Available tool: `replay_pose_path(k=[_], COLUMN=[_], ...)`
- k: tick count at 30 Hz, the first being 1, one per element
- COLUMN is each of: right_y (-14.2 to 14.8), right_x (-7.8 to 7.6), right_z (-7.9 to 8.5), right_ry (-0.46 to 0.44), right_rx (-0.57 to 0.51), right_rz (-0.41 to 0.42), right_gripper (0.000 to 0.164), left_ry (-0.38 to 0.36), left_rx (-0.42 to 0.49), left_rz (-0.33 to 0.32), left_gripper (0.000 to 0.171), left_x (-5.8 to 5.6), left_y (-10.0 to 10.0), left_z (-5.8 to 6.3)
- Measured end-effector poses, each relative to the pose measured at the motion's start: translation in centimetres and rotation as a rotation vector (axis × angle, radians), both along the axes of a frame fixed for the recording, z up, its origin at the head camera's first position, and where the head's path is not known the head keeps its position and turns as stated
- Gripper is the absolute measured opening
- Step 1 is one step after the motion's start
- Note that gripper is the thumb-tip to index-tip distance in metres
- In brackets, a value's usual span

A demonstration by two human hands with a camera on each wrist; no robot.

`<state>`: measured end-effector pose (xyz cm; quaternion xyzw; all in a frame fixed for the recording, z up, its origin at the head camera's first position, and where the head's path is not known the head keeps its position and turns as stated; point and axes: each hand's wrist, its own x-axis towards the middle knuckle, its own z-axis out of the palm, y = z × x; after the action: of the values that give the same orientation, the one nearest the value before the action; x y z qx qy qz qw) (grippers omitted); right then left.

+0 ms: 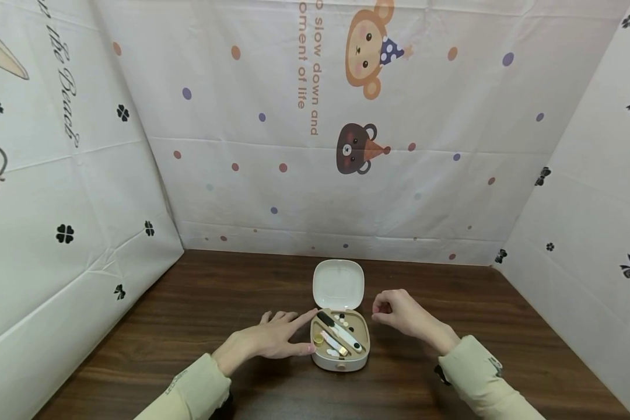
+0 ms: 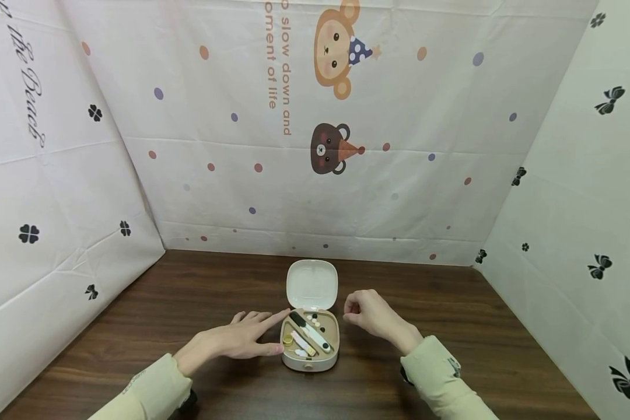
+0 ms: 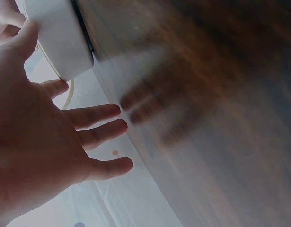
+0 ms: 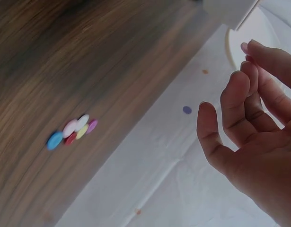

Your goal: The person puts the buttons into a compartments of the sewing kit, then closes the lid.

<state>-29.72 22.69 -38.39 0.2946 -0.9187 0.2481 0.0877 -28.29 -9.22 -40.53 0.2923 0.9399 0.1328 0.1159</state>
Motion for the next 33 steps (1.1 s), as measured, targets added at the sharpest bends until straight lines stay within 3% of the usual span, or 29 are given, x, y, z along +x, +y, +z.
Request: replay_pose_path(k=[20, 33], right_y=[-3.6, -4.8], right_x=[-0.9, -1.4], right_z=[-0.9, -1.5], right_ry=[-0.127, -0.090], right_rx=[-0.064, -0.046], right_rz=[0.045, 0.013], right_gripper=[0.013, 0.013], left_ry=[-0.007, 0.002], left_rx=[0.014, 0.007], left_rz=[-0.007, 0.001], left_gripper=[0.080, 0.081], left_x=[0.0, 0.0], left_y=[0.0, 0.0], left_z=[-0.1, -0.1])
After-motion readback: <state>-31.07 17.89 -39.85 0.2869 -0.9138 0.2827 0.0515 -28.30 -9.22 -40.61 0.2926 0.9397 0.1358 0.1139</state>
